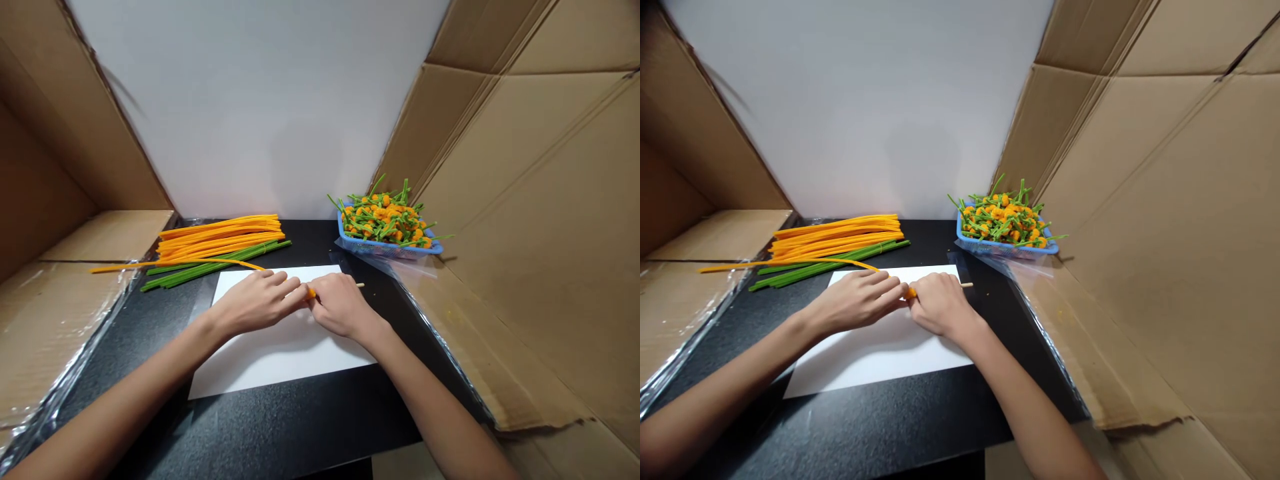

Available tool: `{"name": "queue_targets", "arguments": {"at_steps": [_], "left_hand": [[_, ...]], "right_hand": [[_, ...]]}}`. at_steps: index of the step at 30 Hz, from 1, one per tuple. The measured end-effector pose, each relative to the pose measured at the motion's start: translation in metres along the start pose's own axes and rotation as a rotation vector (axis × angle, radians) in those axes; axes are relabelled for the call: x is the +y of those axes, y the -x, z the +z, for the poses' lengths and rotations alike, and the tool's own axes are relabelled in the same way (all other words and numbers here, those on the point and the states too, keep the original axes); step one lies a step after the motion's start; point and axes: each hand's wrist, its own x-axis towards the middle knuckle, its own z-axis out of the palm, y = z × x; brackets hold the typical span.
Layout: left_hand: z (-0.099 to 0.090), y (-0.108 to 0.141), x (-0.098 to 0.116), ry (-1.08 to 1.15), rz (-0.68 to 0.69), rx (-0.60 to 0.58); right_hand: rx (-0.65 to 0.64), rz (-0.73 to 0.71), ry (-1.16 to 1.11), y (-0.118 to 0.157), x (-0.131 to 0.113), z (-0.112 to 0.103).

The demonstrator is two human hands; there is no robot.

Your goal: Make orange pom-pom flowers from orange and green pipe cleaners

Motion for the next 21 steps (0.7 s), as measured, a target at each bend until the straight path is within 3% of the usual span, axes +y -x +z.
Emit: {"name": "queue_targets", "arguments": {"at_steps": [3,6,10,16,19,21], "left_hand": [[0.008,0.006,-0.003,-0.055,0.092,0.09],[0.012,0.007,0.002,0.037,0.01,0.175],[0.006,0.001,0.013,0.377,-0.323,0.206],[-0.015,-0.019,0.022,1.286,-0.962,0.066],[-0.021,-0.026,0.021,1.624,-1.121,0.044],[-0.025,-0.027,0.021,1.75,-1.152,0.014]], "right_hand": [[-0.036,-0.039,-0.045,0.001,0.0,0.0],[-0.009,-0.082,-0.099,0.001,0.0,0.001],[0.181,-0.119,-0.141,0.001,0.002,0.006],[0.422,-0.223,0.06,0.0,0.008,0.013],[0.463,-0.243,0.154,0.001,0.006,0.012],[0.478,-0.253,0.184,0.002,0.004,0.011]]}}
